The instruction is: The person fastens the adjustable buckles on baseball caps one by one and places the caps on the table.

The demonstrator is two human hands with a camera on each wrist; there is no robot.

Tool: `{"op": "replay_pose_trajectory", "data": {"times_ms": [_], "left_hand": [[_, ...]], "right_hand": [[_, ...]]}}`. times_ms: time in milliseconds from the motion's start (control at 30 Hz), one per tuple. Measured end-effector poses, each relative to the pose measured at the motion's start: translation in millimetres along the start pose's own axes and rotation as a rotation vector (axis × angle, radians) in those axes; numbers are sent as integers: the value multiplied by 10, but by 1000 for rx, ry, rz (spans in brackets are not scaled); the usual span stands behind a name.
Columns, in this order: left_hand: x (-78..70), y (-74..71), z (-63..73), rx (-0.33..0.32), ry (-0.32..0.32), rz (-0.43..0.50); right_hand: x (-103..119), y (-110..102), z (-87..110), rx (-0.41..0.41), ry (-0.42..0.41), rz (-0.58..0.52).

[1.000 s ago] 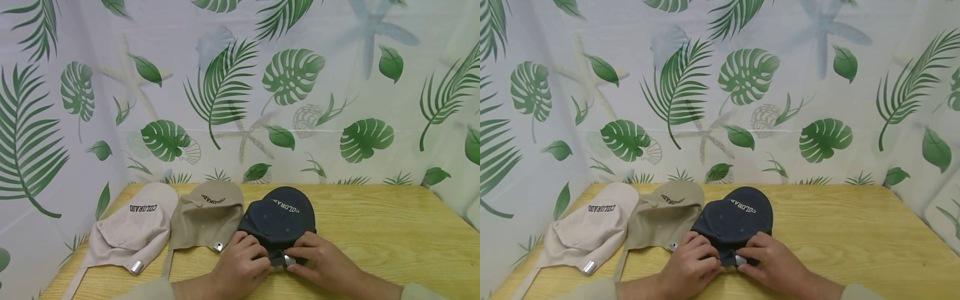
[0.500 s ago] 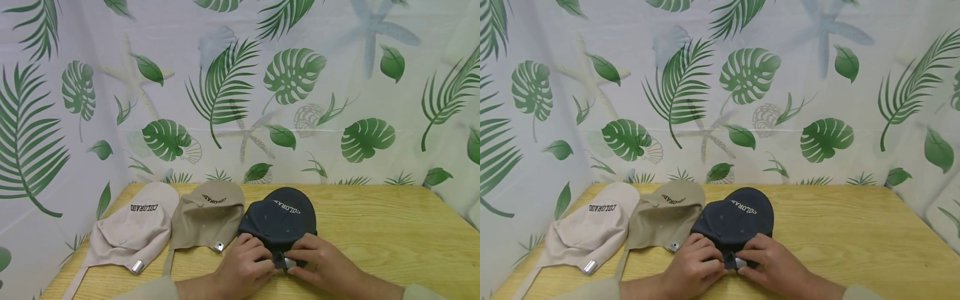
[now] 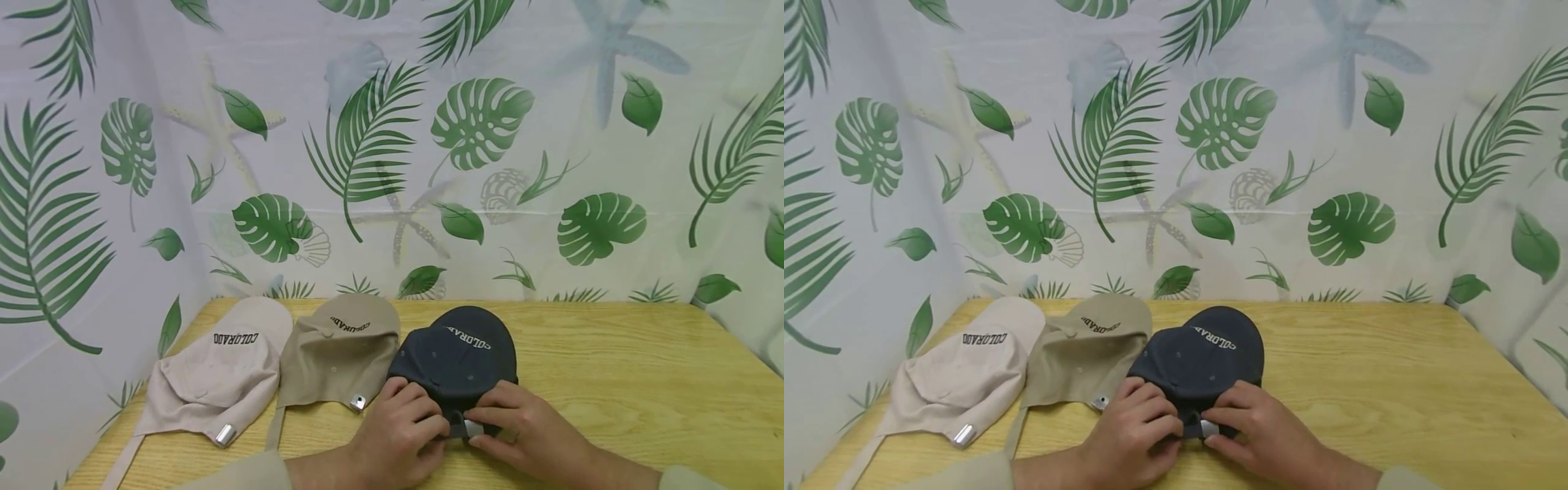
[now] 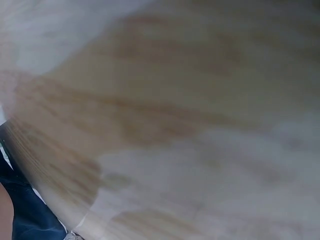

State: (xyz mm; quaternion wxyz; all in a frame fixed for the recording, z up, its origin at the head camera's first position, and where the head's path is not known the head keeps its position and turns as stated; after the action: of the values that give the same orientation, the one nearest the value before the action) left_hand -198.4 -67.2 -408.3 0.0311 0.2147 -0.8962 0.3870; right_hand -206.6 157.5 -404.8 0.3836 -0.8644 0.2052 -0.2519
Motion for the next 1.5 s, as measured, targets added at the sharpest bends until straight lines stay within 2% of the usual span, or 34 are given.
{"op": "replay_pose_trajectory", "data": {"times_ms": [333, 700, 1267, 1500], "left_hand": [[-9, -18, -42, -10, 37, 32], [12, -24, -54, 9, -27, 29], [-12, -4, -64, -36, 37, 5], [-15, -4, -57, -40, 38, -1]], "right_hand": [[18, -34, -27, 4, 35, -27], [7, -42, -43, -29, -6, -37], [18, -39, -41, 6, 8, -39], [28, -56, -27, 72, 111, -56]]}}
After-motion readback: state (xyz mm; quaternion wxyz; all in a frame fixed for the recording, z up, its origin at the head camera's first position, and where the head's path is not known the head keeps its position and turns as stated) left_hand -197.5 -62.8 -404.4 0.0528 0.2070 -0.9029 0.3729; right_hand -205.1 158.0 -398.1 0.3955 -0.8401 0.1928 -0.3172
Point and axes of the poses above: each hand's wrist, its own z-axis away from the middle knuckle, its own y-axis out of the palm, x = y × z, the point moved 2 cm from there along -z, towards the middle knuckle, and after that the axes turned 10 degrees about y, right-handed, at the moved point
